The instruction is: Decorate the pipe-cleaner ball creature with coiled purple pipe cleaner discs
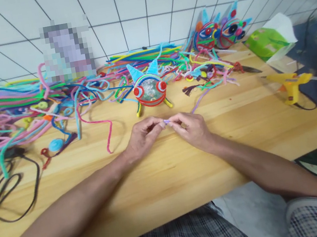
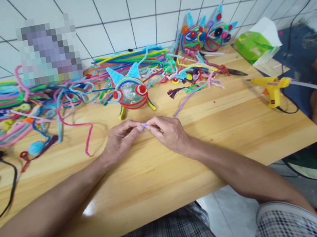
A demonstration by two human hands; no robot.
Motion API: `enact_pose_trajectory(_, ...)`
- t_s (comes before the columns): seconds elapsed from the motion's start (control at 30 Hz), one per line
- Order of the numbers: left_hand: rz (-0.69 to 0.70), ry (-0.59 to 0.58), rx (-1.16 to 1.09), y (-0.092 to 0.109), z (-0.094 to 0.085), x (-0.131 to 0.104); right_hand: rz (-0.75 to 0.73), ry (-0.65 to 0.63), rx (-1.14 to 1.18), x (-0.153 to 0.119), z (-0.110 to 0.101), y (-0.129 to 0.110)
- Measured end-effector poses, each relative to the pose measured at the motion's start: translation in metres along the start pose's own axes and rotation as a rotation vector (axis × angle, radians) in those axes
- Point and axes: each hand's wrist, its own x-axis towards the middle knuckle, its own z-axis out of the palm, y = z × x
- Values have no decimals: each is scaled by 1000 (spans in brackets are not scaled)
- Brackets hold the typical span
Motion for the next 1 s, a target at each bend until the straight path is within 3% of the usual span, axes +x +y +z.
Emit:
enact_pose_trajectory(0.43,19,-41,34,5,-1,1,121,-11,84,0,1,4)
enact_pose_trajectory(0.67,-44,43,-53,6,1,5,300,-40,387,2,8,-1)
enact_pose_trajectory(1.0,-56,7,-47,4,-1,5,240,-29,213,0,6,1)
